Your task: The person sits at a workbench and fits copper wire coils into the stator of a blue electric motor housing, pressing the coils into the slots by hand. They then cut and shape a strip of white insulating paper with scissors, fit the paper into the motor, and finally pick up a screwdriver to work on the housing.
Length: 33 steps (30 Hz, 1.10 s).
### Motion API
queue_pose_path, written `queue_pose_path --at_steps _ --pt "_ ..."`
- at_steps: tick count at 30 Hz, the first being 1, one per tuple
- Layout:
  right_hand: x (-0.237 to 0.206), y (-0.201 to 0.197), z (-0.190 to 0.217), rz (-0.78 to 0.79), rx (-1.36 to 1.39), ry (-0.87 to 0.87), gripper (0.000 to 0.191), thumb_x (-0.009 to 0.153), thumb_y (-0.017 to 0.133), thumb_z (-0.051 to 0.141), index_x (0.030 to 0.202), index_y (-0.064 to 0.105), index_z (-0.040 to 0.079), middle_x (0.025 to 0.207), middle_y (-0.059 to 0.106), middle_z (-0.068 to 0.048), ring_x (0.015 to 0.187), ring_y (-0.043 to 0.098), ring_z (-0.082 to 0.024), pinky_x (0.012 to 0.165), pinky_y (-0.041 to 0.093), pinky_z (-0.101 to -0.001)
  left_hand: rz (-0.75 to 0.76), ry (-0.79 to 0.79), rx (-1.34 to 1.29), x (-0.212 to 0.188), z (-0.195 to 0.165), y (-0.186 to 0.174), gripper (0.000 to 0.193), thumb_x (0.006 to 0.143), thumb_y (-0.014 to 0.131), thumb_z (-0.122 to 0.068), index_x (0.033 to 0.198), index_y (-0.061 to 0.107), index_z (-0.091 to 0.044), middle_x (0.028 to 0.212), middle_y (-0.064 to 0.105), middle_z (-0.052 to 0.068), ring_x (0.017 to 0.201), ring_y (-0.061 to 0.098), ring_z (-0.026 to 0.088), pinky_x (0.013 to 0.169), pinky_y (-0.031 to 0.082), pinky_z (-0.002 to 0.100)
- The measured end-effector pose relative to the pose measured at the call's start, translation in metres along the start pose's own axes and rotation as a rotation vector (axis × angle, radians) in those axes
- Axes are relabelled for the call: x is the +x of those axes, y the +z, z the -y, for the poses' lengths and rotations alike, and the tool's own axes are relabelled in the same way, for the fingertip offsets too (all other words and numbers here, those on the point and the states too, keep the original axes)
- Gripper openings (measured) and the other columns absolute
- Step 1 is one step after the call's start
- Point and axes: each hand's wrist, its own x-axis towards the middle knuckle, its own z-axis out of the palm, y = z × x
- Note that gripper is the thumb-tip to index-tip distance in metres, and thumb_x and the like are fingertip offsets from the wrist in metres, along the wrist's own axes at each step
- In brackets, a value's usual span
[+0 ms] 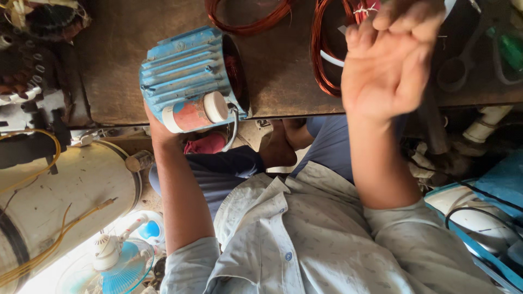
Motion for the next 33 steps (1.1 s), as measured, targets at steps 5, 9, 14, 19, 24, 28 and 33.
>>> queue_pose_path --at_steps 5,9,14,19,24,28,33 --pt "-0.052 0.028 -0.036 0.247 -0.414 0.217 0.015 0.101 0.063 0.013 0.114 0.059 0.006 0.107 0.066 -0.011 0.093 0.069 -0.027 0.081 0.062 -0.0380 0.046 0.064 0.027 0.001 0.003 -0.004 0.065 0.095 0.083 -0.021 0.148 0.052 -0.001 0.143 0.063 0.011 0.129 0.062 0.020 0.115 0.052 0.039" --pt "-0.056 0.028 -0.063 0.470 -1.162 0.006 0.022 0.101 0.067 0.002 0.119 0.054 0.003 0.109 0.067 -0.009 0.094 0.071 -0.020 0.085 0.061 -0.0331 0.024 0.027 0.026 -0.003 0.012 -0.011 0.067 0.095 0.084 -0.022 0.149 0.051 -0.001 0.144 0.063 0.011 0.131 0.062 0.020 0.112 0.052 0.037" --pt "-0.024 0.032 -0.066 0.402 -1.264 0.079 0.035 0.095 0.071 0.006 0.123 0.051 0.001 0.107 0.068 -0.012 0.083 0.070 -0.017 0.072 0.056 -0.0342 0.008 0.044 0.066 -0.007 0.023 -0.018 0.070 0.093 0.086 -0.022 0.150 0.050 -0.001 0.146 0.062 0.011 0.127 0.061 0.019 0.114 0.050 0.037" --pt "0.004 0.045 -0.057 0.595 -1.255 0.066 0.028 0.100 0.077 0.011 0.124 0.063 0.006 0.108 0.072 -0.009 0.090 0.073 -0.022 0.072 0.057 -0.0343 -0.008 0.070 0.063 -0.013 0.032 -0.024 0.078 0.090 0.089 -0.019 0.151 0.045 -0.002 0.147 0.059 0.011 0.131 0.059 0.020 0.117 0.049 0.039" --pt "0.020 0.045 -0.072 0.649 -1.168 0.012 0.007 0.106 0.072 0.012 0.111 0.072 0.007 0.102 0.074 -0.008 0.091 0.074 -0.024 0.075 0.057 -0.0380 -0.037 0.055 0.051 -0.014 0.038 -0.031 0.076 0.091 0.089 -0.018 0.151 0.047 -0.002 0.146 0.060 0.010 0.126 0.060 0.018 0.113 0.049 0.036" --pt "0.019 0.046 -0.088 0.570 -1.325 -0.094 0.007 0.108 0.070 0.017 0.113 0.072 0.012 0.101 0.076 -0.007 0.091 0.074 -0.028 0.076 0.056 -0.0402 -0.045 0.039 0.056 -0.013 0.040 -0.032 0.072 0.091 0.089 -0.017 0.149 0.049 -0.001 0.143 0.062 0.011 0.128 0.061 0.020 0.111 0.050 0.036" --pt "0.012 0.040 -0.086 0.548 -1.483 0.091 0.035 0.110 0.068 0.017 0.140 0.052 0.009 0.092 0.076 -0.012 0.076 0.072 -0.033 0.066 0.053 -0.0444 -0.053 0.015 0.021 -0.011 0.036 -0.028 0.064 0.094 0.086 -0.017 0.147 0.055 0.002 0.141 0.066 0.013 0.120 0.064 0.019 0.109 0.053 0.037"
